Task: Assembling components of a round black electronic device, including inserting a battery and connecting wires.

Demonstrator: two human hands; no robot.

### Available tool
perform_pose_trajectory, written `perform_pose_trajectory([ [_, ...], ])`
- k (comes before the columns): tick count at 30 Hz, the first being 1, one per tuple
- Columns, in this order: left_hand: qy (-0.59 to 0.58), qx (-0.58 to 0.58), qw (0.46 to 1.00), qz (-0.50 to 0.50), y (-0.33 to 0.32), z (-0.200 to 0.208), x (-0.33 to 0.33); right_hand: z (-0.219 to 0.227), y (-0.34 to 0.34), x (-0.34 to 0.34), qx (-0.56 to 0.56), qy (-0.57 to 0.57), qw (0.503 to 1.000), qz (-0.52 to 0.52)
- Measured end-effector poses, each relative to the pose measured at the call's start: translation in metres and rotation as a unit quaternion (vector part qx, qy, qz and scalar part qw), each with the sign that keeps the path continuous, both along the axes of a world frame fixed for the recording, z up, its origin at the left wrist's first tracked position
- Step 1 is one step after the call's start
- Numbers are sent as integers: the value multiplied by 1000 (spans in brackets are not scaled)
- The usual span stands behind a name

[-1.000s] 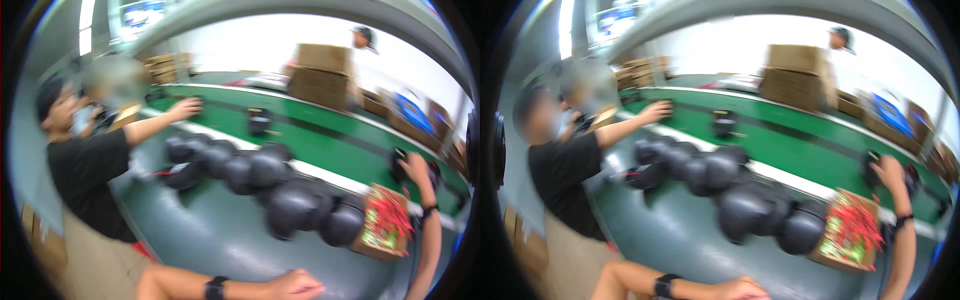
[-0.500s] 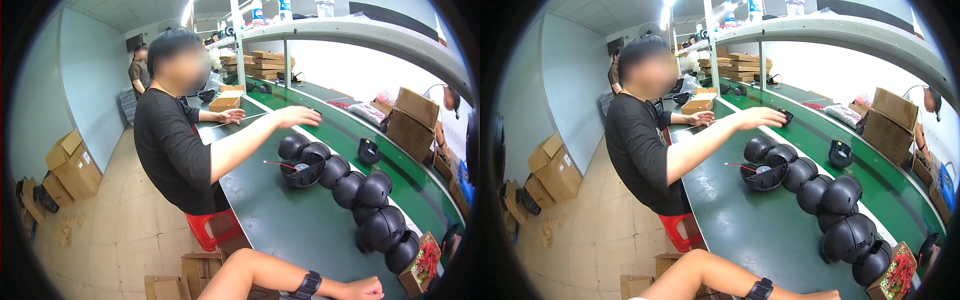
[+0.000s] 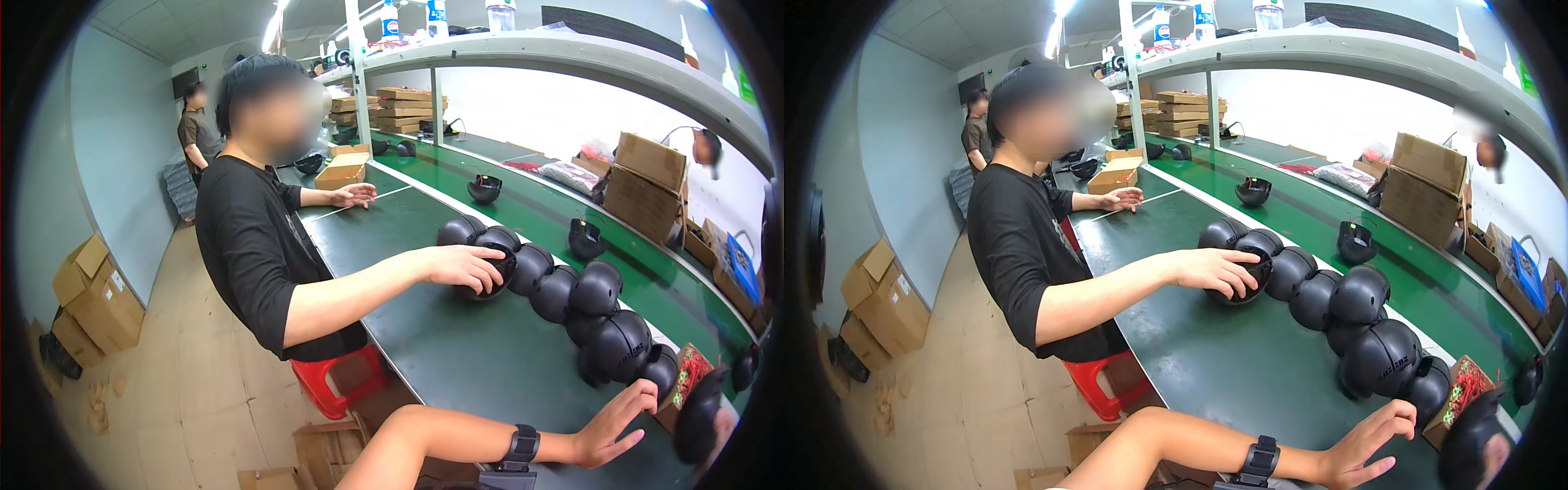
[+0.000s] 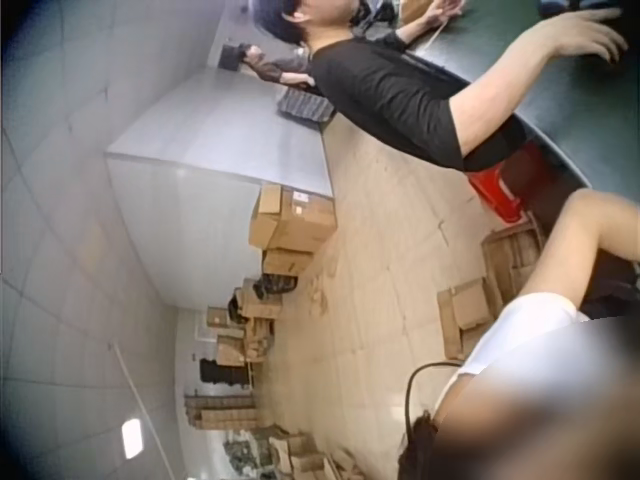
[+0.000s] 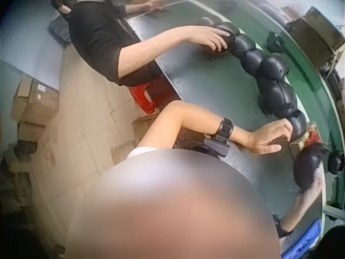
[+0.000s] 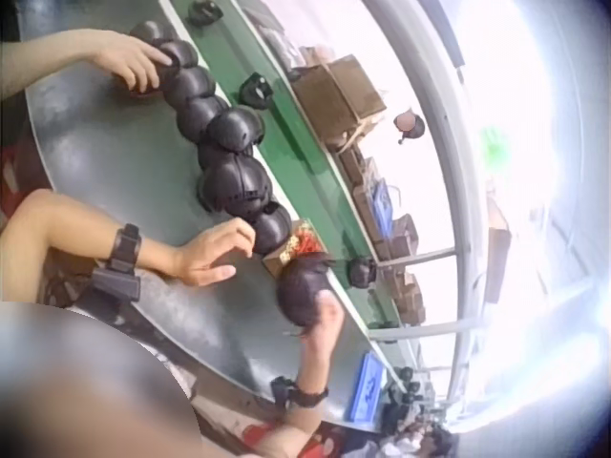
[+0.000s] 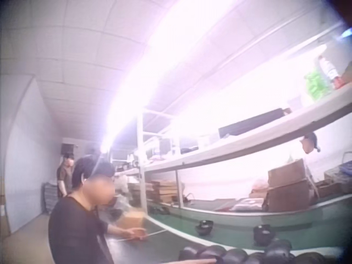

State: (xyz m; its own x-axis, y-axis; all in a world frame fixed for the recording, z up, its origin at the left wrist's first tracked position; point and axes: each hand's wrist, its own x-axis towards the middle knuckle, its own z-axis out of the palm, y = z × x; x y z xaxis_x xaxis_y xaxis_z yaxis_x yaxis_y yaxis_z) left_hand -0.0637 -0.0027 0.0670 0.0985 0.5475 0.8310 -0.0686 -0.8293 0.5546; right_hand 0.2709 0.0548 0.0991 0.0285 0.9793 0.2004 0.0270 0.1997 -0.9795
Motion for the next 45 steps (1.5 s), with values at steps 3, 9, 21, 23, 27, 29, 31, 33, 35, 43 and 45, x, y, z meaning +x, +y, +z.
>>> perform_pose_trajectory([
  [3,27,132,990,43,2,-2,-3,7,-70,-94,-60,-81,992,78],
  [9,142,224,964,-15,8,3,7,-11,-99,-150,-137,75,980,124],
  [21,125,138,982,-24,14,-3,4,25,-112,-136,42,-317,933,165],
  [23,119,134,984,-26,13,-4,7,34,-113,-137,137,-385,899,156],
  [27,101,136,985,-29,12,-2,8,46,-109,-143,354,-530,763,109],
  [29,104,117,986,-54,11,0,8,53,-107,-147,434,-577,688,69],
  [31,96,121,986,-61,11,4,7,58,-102,-150,424,-572,698,77],
  [33,109,97,987,-73,9,9,2,60,-100,-149,418,-565,706,89],
  [35,132,35,985,-103,6,12,-3,66,-96,-151,437,-564,694,89],
  [43,146,68,987,5,1,11,6,87,-97,-171,521,-573,626,92],
  [45,141,37,989,-30,-1,9,9,88,-98,-172,543,-577,604,87],
])
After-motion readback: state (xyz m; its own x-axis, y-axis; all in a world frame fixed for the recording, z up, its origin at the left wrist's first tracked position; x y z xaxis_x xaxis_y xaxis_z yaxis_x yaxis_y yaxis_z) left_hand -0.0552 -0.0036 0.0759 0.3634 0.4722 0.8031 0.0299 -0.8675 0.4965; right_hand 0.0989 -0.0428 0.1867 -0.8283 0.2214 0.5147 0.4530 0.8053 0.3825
